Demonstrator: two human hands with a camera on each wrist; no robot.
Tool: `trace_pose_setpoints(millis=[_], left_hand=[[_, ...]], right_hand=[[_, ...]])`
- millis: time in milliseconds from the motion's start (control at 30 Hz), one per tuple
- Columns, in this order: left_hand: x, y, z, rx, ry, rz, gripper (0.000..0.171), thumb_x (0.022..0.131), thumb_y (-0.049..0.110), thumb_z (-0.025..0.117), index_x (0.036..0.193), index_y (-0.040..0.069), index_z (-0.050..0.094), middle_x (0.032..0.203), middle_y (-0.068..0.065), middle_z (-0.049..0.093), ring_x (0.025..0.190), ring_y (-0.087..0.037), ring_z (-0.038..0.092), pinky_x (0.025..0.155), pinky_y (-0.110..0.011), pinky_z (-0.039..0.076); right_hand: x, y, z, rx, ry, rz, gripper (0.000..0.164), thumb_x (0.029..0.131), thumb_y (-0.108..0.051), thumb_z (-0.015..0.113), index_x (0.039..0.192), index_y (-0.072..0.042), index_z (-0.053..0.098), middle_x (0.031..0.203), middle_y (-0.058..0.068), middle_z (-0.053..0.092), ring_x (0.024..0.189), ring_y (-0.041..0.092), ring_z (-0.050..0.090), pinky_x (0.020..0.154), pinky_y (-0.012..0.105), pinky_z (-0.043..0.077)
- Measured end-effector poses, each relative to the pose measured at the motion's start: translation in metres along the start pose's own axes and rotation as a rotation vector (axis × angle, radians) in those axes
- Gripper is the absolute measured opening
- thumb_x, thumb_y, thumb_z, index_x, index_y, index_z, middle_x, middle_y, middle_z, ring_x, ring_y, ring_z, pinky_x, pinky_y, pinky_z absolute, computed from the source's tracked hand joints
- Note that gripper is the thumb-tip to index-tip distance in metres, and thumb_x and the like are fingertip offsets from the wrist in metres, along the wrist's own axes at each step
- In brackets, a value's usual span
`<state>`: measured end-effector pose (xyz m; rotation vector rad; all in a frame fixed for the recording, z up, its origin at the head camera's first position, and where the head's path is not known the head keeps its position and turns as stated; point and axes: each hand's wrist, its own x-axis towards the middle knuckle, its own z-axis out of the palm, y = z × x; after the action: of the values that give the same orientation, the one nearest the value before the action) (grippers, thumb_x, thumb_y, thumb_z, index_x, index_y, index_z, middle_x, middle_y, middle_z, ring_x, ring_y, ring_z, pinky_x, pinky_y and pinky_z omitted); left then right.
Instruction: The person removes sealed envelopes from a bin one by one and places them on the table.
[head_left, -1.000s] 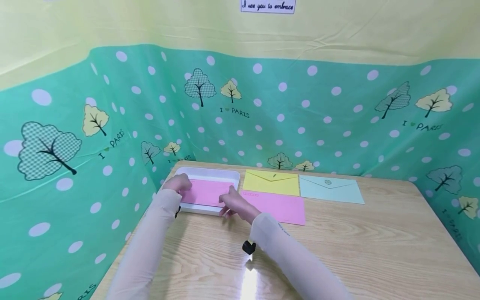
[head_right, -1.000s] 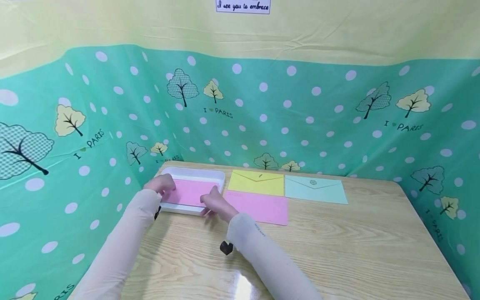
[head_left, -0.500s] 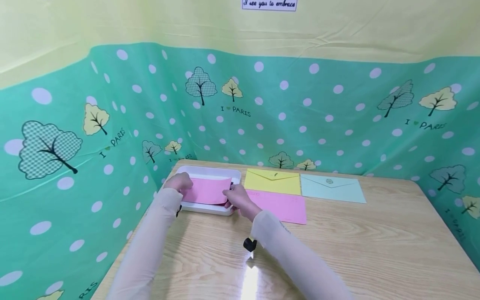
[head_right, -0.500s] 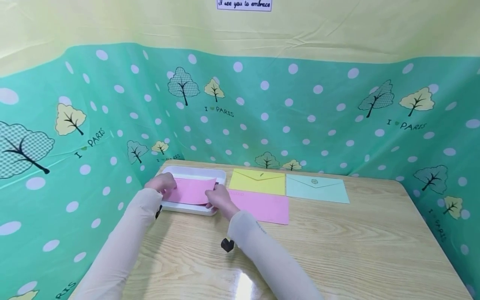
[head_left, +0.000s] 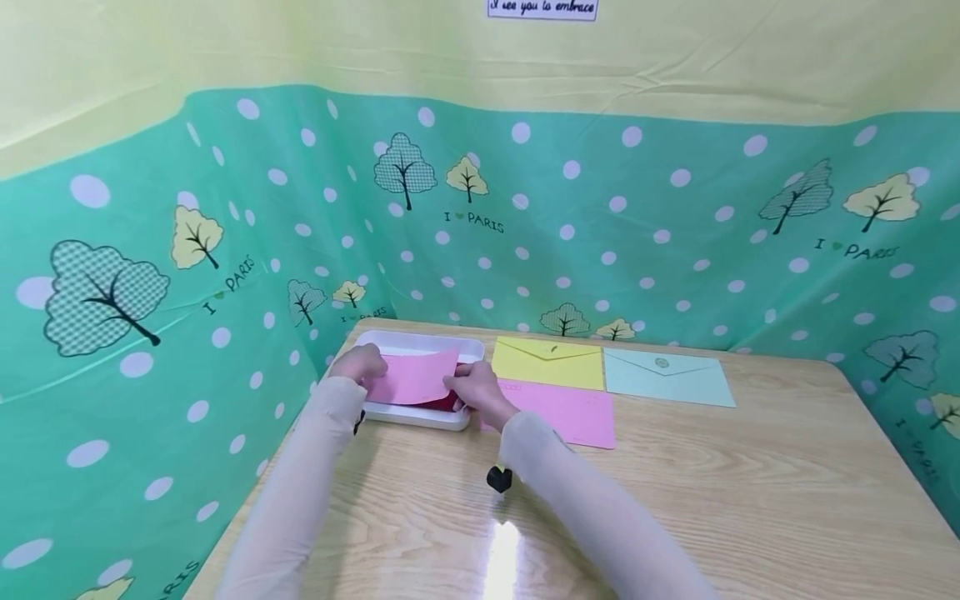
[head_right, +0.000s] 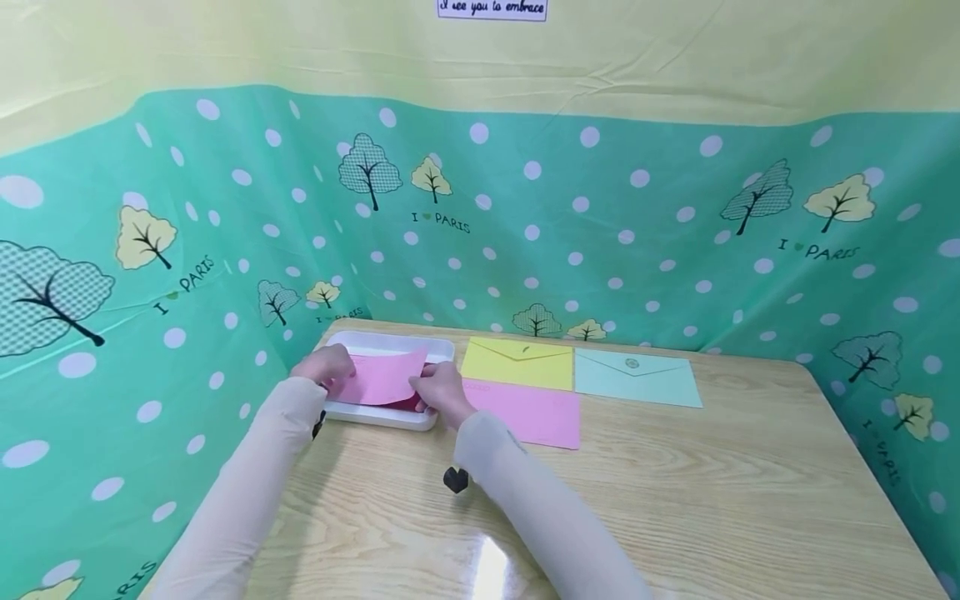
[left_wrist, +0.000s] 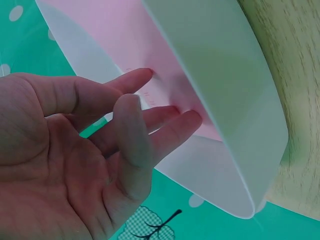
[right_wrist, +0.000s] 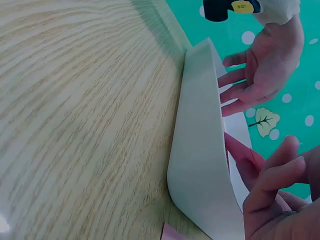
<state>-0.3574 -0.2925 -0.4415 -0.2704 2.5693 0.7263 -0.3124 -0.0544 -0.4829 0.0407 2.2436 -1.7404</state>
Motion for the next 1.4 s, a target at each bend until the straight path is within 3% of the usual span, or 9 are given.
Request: trace_pose_setpoints(millis=[233, 533, 833, 967, 1067, 1133, 1267, 1333, 1400], left_hand=[[-0.002, -0.001, -0.001, 0.046, 0.019, 0.034, 0.023, 0.102, 0.007, 0.049, 0.117, -0.009, 0.057, 0.112, -0.024, 0.057, 0.101, -0.039, 0.056, 0.079, -0.043, 0.049], [-0.005, -0.001, 0.004, 0.114, 0.077, 0.084, 0.016, 0.093, 0.000, 0.042, 0.086, 0.000, 0.056, 0.085, -0.018, 0.057, 0.068, -0.026, 0.053, 0.057, -0.033, 0.045], [-0.005, -0.002, 0.007, 0.130, 0.132, 0.091, 0.025, 0.096, -0.001, 0.042, 0.076, 0.002, 0.056, 0.068, -0.009, 0.049, 0.054, -0.018, 0.044, 0.047, -0.028, 0.037], [-0.005, -0.003, 0.008, 0.081, 0.158, 0.093, 0.022, 0.099, 0.004, 0.043, 0.086, -0.001, 0.060, 0.070, -0.011, 0.051, 0.054, -0.018, 0.046, 0.048, -0.028, 0.037], [-0.008, -0.002, 0.010, 0.048, 0.183, 0.106, 0.026, 0.100, 0.007, 0.045, 0.109, -0.008, 0.065, 0.083, -0.016, 0.058, 0.066, -0.025, 0.055, 0.056, -0.033, 0.043], [-0.011, -0.001, 0.011, 0.047, 0.204, 0.120, 0.030, 0.100, 0.008, 0.047, 0.119, -0.008, 0.064, 0.092, -0.018, 0.061, 0.076, -0.028, 0.058, 0.064, -0.037, 0.046], [-0.017, 0.004, 0.013, 0.064, 0.232, 0.135, 0.024, 0.100, 0.008, 0.047, 0.106, -0.003, 0.066, 0.088, -0.016, 0.059, 0.081, -0.030, 0.056, 0.072, -0.041, 0.046], [-0.018, 0.007, 0.015, 0.070, 0.246, 0.135, 0.022, 0.100, 0.009, 0.046, 0.101, -0.001, 0.065, 0.087, -0.016, 0.058, 0.081, -0.030, 0.056, 0.073, -0.043, 0.046], [-0.020, 0.010, 0.015, 0.070, 0.256, 0.144, 0.026, 0.101, 0.009, 0.046, 0.109, -0.004, 0.067, 0.099, -0.022, 0.063, 0.087, -0.033, 0.058, 0.080, -0.048, 0.049]], right_hand=[[-0.005, -0.001, 0.003, -0.052, -0.003, 0.031, 0.016, 0.102, -0.010, 0.067, 0.111, 0.002, 0.073, 0.064, 0.006, 0.059, 0.047, 0.012, 0.050, 0.047, 0.023, 0.041], [-0.008, 0.000, 0.002, 0.010, 0.057, 0.054, 0.011, 0.100, -0.009, 0.070, 0.105, 0.000, 0.073, 0.063, 0.004, 0.058, 0.048, 0.012, 0.049, 0.052, 0.027, 0.042], [-0.009, 0.004, -0.005, 0.103, 0.075, 0.054, 0.011, 0.100, -0.006, 0.067, 0.100, 0.003, 0.073, 0.062, 0.004, 0.053, 0.050, 0.011, 0.046, 0.054, 0.028, 0.038], [-0.010, 0.006, -0.011, 0.138, 0.065, 0.059, 0.013, 0.100, -0.007, 0.066, 0.089, 0.000, 0.066, 0.065, 0.006, 0.054, 0.052, 0.013, 0.045, 0.051, 0.027, 0.033], [-0.011, 0.007, -0.016, 0.144, 0.086, 0.058, 0.008, 0.099, -0.007, 0.068, 0.097, 0.000, 0.071, 0.069, 0.007, 0.056, 0.054, 0.013, 0.046, 0.051, 0.027, 0.033], [-0.012, 0.007, -0.019, 0.133, 0.107, 0.056, 0.019, 0.098, -0.008, 0.069, 0.115, 0.001, 0.074, 0.077, 0.010, 0.062, 0.056, 0.013, 0.048, 0.053, 0.027, 0.037], [-0.012, 0.008, -0.024, 0.122, 0.126, 0.051, 0.040, 0.098, -0.009, 0.070, 0.137, 0.001, 0.067, 0.101, 0.017, 0.071, 0.058, 0.012, 0.052, 0.060, 0.029, 0.043], [-0.012, 0.009, -0.027, 0.129, 0.128, 0.049, 0.043, 0.098, -0.009, 0.070, 0.139, 0.001, 0.065, 0.107, 0.017, 0.072, 0.059, 0.012, 0.052, 0.059, 0.029, 0.043], [-0.012, 0.010, -0.030, 0.143, 0.131, 0.047, 0.045, 0.097, -0.009, 0.070, 0.140, 0.002, 0.063, 0.106, 0.014, 0.072, 0.059, 0.011, 0.052, 0.057, 0.026, 0.042]])
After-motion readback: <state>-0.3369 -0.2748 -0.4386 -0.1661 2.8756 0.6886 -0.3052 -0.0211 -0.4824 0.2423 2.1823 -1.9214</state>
